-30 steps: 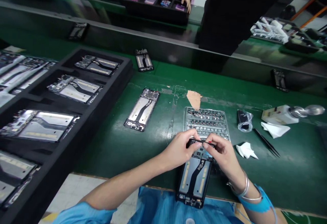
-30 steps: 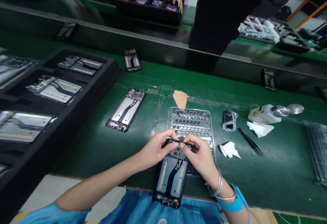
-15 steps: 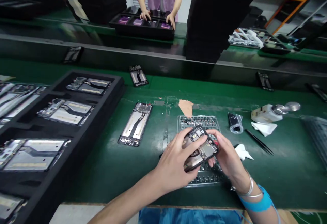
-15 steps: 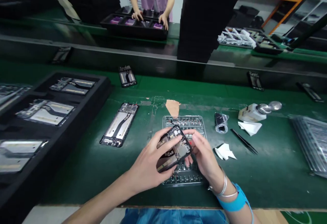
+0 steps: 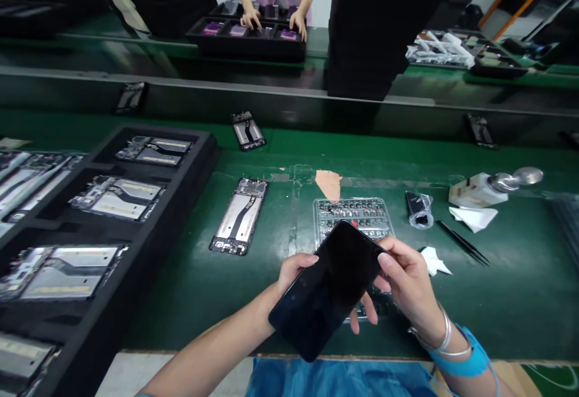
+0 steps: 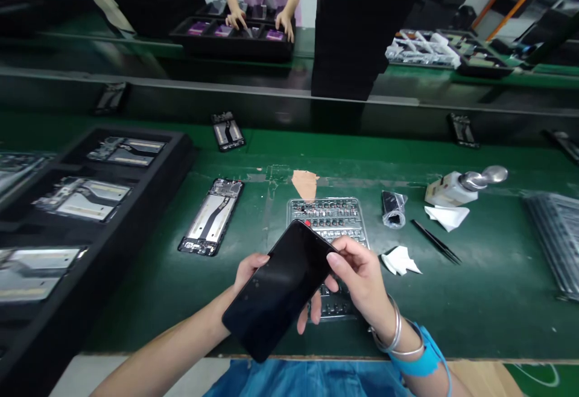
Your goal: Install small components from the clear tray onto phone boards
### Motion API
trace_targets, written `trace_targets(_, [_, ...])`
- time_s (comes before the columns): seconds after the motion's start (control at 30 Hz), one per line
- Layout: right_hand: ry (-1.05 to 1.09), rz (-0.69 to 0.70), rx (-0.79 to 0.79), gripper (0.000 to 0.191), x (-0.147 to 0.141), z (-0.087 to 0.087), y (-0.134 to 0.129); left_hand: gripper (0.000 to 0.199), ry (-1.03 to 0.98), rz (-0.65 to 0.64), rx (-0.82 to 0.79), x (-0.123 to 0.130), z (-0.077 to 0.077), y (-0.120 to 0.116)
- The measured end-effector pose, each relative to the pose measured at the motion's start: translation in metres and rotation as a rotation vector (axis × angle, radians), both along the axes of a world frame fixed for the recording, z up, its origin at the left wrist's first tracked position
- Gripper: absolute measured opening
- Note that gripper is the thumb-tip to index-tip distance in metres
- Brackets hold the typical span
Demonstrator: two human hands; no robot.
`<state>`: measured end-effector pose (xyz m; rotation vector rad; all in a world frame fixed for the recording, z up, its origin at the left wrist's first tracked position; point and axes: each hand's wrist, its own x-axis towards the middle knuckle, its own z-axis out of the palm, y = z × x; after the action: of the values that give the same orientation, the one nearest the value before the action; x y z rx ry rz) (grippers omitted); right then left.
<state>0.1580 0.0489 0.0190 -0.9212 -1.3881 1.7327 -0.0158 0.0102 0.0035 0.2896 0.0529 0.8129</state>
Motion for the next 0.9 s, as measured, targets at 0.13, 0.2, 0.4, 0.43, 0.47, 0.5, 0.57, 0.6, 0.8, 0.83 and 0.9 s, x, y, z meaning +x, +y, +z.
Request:
trace_targets(0.13, [-0.006, -0.006, -0.019, 0.021, -0.001, 0.0, 0.0, 0.072, -0.006, 0.009, -0.015, -0.001, -0.001, -0.001])
trace_targets(0.2, [-0.019, -0.013, -0.014, 0.022, -0.001, 0.0, 0.0, 0.072, -0.002, 0.022, -0.016, 0.0, -0.002, -0.001])
trace_targets(0.4, [-0.083, -0.051, 0.015, 0.02, 0.0, -0.002, -0.001, 0.07, 0.048, 0.046, -0.001, 0.0, 0.002, 0.0])
trace_targets(0.43, [-0.092, -0.051, 0.018, 0.02, 0.0, -0.002, -0.001, 0.07, 0.051, 0.041, 0.004, 0.0, 0.003, 0.0])
trace_targets(0.47, [-0.099, -0.049, 0.024, 0.021, 0.0, -0.002, -0.001, 0.069, 0.054, 0.036, 0.007, 0.0, 0.003, 0.0])
trace_targets(0.5, [-0.113, -0.051, 0.029, 0.021, -0.001, -0.002, 0.0, 0.069, 0.061, 0.032, 0.01, 0.0, 0.004, 0.0])
trace_targets(0.57, [-0.171, -0.069, 0.055, 0.017, -0.002, -0.002, 0.002, 0.069, 0.092, 0.057, -0.001, -0.001, 0.003, 0.0])
trace_targets(0.6, [-0.222, -0.093, 0.092, 0.015, -0.003, -0.002, 0.004, 0.07, 0.116, 0.081, -0.011, -0.002, 0.003, 0.0])
trace_targets(0.8, [-0.436, 0.135, 0.644, 0.07, -0.011, 0.001, -0.005, 0.055, 0.439, 0.628, -0.087, -0.013, 0.005, 0.002])
trace_targets(0.83, [-0.464, 0.258, 0.715, 0.077, -0.013, 0.004, -0.01, 0.058, 0.496, 0.745, -0.085, -0.015, 0.005, 0.003])
trace_targets(0.9, [-0.563, 0.379, 0.794, 0.076, -0.017, 0.009, -0.018, 0.071, 0.6, 0.896, -0.066, -0.017, 0.004, 0.005])
